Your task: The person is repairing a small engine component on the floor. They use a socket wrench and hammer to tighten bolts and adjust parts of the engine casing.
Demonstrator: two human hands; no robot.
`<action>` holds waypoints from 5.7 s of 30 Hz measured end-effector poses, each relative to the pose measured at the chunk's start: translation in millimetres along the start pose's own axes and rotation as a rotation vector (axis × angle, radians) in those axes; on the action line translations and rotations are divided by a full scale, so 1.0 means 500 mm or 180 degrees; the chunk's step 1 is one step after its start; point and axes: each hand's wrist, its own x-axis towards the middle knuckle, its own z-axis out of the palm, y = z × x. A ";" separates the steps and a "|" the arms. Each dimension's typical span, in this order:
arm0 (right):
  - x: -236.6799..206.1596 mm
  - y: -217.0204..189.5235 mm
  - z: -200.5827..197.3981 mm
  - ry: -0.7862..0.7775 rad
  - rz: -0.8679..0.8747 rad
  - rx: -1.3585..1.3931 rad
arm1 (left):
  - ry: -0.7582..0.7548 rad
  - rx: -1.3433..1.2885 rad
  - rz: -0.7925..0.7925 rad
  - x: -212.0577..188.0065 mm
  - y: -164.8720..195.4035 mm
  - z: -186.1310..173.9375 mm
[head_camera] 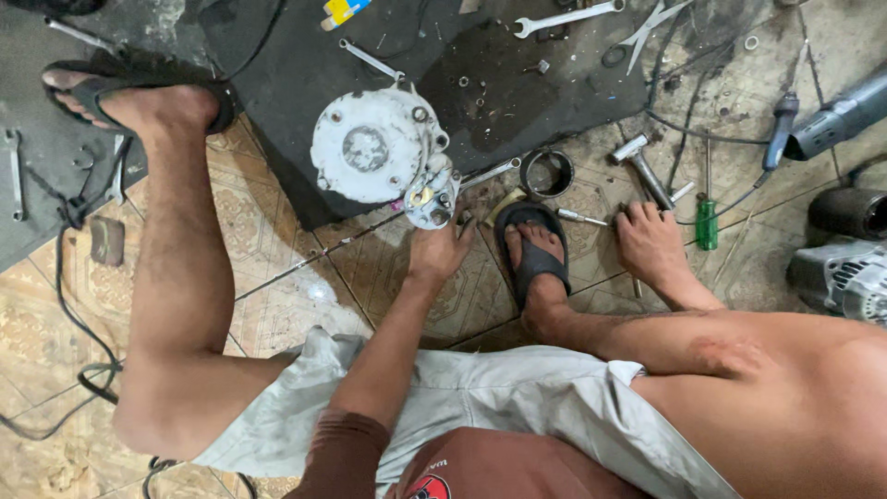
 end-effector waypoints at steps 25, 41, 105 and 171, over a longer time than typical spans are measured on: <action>0.206 -0.011 -0.428 -0.0659 -0.0020 0.1802 | 0.1516 -0.0150 0.1606 0.045 0.122 -0.436; 0.189 -0.116 -0.391 0.0019 -0.0485 0.2113 | 0.1608 -0.0151 0.1573 0.046 0.117 -0.425; 0.209 -0.183 -0.353 0.0057 -0.0256 0.2191 | 0.1096 0.0846 0.2638 0.045 0.095 -0.475; 0.118 -0.105 -0.564 -0.1515 -0.1279 -0.0744 | 0.1653 -0.2801 0.0461 -0.044 0.191 -0.061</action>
